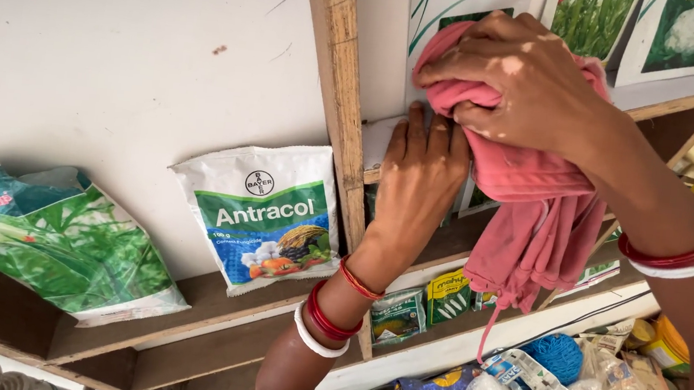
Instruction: The recorder is wiping dust off product packets and wooden shelves in a shop using a pink cloth.
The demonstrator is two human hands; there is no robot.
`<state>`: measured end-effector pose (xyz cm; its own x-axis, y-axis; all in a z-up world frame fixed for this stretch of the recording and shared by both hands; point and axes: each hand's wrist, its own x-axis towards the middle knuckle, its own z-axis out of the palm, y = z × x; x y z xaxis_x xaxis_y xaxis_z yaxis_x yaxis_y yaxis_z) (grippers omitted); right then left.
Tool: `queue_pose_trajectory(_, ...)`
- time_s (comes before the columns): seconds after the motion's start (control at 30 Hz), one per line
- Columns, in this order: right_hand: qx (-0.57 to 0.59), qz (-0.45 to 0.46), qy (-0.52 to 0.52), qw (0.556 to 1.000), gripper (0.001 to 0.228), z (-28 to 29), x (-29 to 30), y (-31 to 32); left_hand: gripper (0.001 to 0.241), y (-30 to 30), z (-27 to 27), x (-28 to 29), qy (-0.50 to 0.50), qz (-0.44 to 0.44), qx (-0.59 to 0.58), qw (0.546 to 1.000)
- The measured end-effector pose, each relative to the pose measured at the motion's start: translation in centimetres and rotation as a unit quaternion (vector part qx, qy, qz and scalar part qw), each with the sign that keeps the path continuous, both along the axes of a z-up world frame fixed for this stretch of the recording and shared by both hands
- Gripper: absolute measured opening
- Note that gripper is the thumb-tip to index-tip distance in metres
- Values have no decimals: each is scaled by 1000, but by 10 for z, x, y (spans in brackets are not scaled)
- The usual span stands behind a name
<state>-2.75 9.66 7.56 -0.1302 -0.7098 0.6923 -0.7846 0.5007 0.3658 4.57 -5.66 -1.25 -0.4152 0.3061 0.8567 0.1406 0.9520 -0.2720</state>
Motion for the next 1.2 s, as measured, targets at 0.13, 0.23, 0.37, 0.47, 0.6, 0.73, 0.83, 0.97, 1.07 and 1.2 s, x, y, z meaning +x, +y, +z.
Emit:
queue_pose_trajectory(0.13, -26, -3, 43, 999, 51, -3, -1, 2, 33, 1, 0, 0, 40, -16, 22, 999)
queue_pose_trajectory(0.23, -35, 7, 58, 998, 50, -1, -2, 2, 32, 2, 1, -1, 44, -23, 30, 998)
queue_pose_trajectory(0.37, 8, 14, 37, 999, 47, 9, 10, -6, 28, 3, -1, -3, 24, -24, 27, 999)
queue_pose_trajectory(0.47, 59, 2, 16, 998, 40, 16, 16, -12, 23, 2, -1, -1, 19, -15, 17, 1000)
queue_pose_trajectory(0.6, 97, -23, -1, 995, 31, 20, 17, -17, 22, 1, 2, 0, 9, -11, 4, 1000)
queue_pose_trajectory(0.73, 65, -12, 31, 997, 28, 8, 5, -16, 29, 2, -1, -1, 19, -10, 10, 1000)
queue_pose_trajectory(0.83, 1, 7, 54, 999, 30, -5, -9, -5, 32, 1, 3, 2, 49, -10, 21, 999)
queue_pose_trajectory(0.97, -33, 15, 60, 998, 34, -1, 2, -7, 33, 1, 2, -1, 48, -11, 21, 999)
queue_pose_trajectory(1.07, -6, 25, 65, 998, 36, 4, 6, -11, 27, 2, -1, -3, 11, -18, 17, 1000)
queue_pose_trajectory(1.2, 6, 33, 31, 999, 34, -1, -1, -10, 29, 2, -1, -3, 15, -16, 16, 1000)
